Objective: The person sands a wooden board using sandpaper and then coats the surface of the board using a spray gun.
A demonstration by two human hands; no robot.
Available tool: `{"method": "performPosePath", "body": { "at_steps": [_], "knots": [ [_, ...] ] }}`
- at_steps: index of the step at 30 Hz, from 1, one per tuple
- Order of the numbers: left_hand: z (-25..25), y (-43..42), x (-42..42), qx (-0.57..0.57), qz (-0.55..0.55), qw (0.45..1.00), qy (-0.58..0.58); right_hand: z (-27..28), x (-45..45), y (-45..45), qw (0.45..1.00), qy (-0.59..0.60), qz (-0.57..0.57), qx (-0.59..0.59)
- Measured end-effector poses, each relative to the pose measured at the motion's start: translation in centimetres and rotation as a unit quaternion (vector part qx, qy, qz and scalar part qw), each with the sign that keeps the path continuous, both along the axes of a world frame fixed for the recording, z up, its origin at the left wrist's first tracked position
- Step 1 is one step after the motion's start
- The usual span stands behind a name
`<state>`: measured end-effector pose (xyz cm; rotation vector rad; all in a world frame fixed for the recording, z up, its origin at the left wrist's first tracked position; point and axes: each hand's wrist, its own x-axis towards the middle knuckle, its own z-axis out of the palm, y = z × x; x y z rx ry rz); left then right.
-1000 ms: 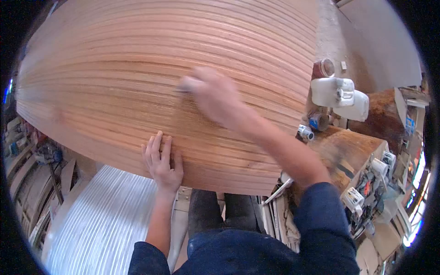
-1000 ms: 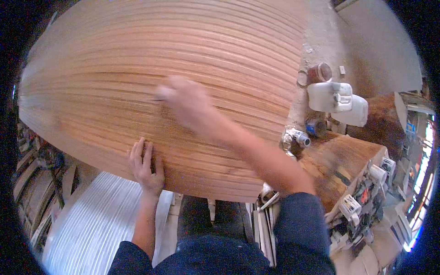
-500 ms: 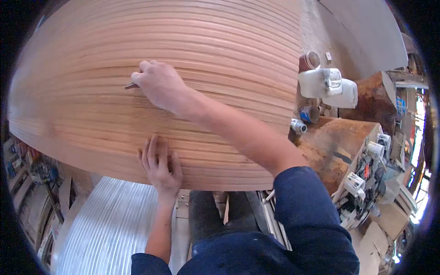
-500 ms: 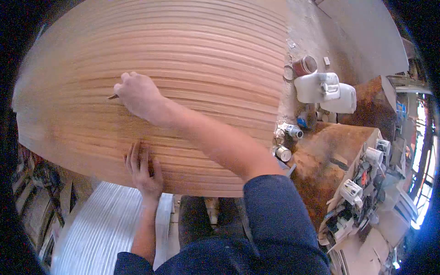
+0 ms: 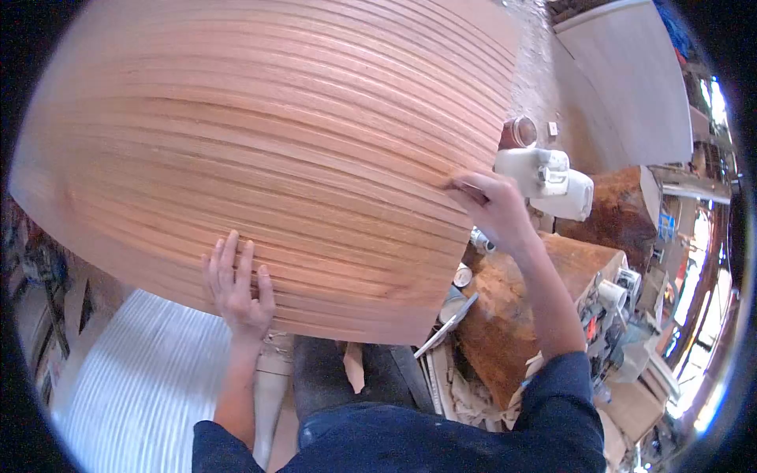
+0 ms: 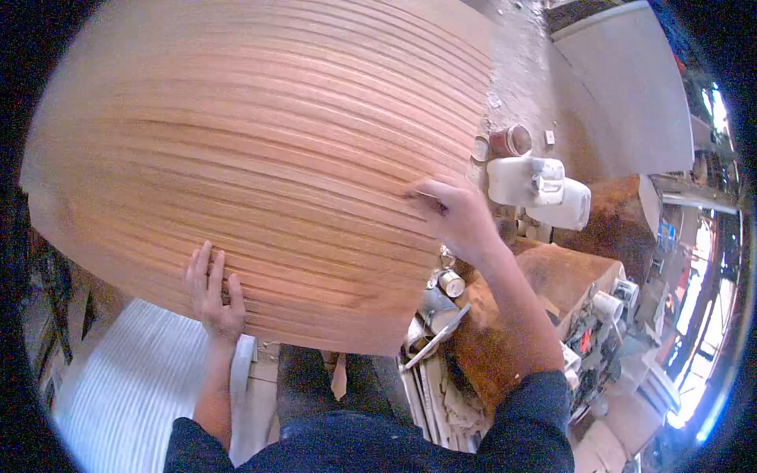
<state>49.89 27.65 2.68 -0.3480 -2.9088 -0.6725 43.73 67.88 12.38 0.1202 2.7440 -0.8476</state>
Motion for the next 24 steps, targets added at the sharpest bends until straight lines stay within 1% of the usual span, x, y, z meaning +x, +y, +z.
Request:
{"method": "performPosePath", "body": {
  "at_steps": [2, 3, 5, 6, 8, 9, 10, 11, 13, 15, 18, 20, 22, 24],
  "knots": [
    [-0.1, 0.0, -0.4, -0.009, -0.002, 1.000, 0.004, -2.3, -2.3, -0.1, 0.996, -0.005, 0.070, -0.057],
    [-0.2, 0.1, -0.6, -0.014, -0.007, 1.000, 0.009, -2.7, -2.5, 0.7, 0.995, -0.009, 0.074, -0.062],
    [-0.3, 0.5, -0.8, -0.019, 0.009, 1.000, 0.008, -2.5, -2.4, 2.2, 0.994, -0.060, 0.088, -0.023],
    [-0.3, 0.7, -0.9, -0.019, 0.007, 1.000, 0.011, -3.1, -2.0, 3.1, 0.992, -0.063, 0.101, -0.028],
    [-0.3, 1.0, -0.9, -0.032, 0.027, 0.999, 0.017, -4.8, -1.7, 4.2, 0.987, 0.028, 0.144, -0.061],
    [-0.2, 1.1, -0.8, -0.028, 0.026, 0.999, 0.009, -5.4, -2.6, 3.4, 0.984, 0.028, 0.162, -0.073],
    [0.0, 1.1, -0.8, -0.024, 0.023, 0.999, 0.002, -6.0, -3.3, 1.8, 0.978, 0.069, 0.181, -0.078],
    [0.2, 1.2, -0.8, -0.037, 0.037, 0.999, 0.002, -6.4, -3.8, -0.2, 0.971, 0.111, 0.197, -0.083],
    [0.4, 1.5, -0.9, -0.026, 0.036, 0.999, 0.005, -7.3, -7.1, -6.1, 0.952, 0.184, 0.222, -0.098],
    [0.4, 1.6, -1.1, -0.041, 0.048, 0.998, 0.011, -9.3, -10.4, -11.7, 0.934, 0.230, 0.219, -0.162],
    [0.7, 1.9, -1.3, -0.038, 0.052, 0.998, 0.012, -9.7, -10.9, -11.7, 0.920, 0.246, 0.261, -0.156],
    [0.9, 1.8, -1.1, -0.026, 0.060, 0.998, 0.018, -7.5, -7.4, -6.1, 0.934, 0.210, 0.255, -0.133],
    [1.0, 2.0, -0.6, -0.033, 0.069, 0.997, 0.014, -7.4, -3.4, -0.8, 0.940, 0.194, 0.244, -0.135],
    [1.2, 2.1, -0.4, -0.034, 0.077, 0.996, 0.013, -6.7, -3.2, -1.4, 0.940, 0.189, 0.242, -0.148]
  ]
}}
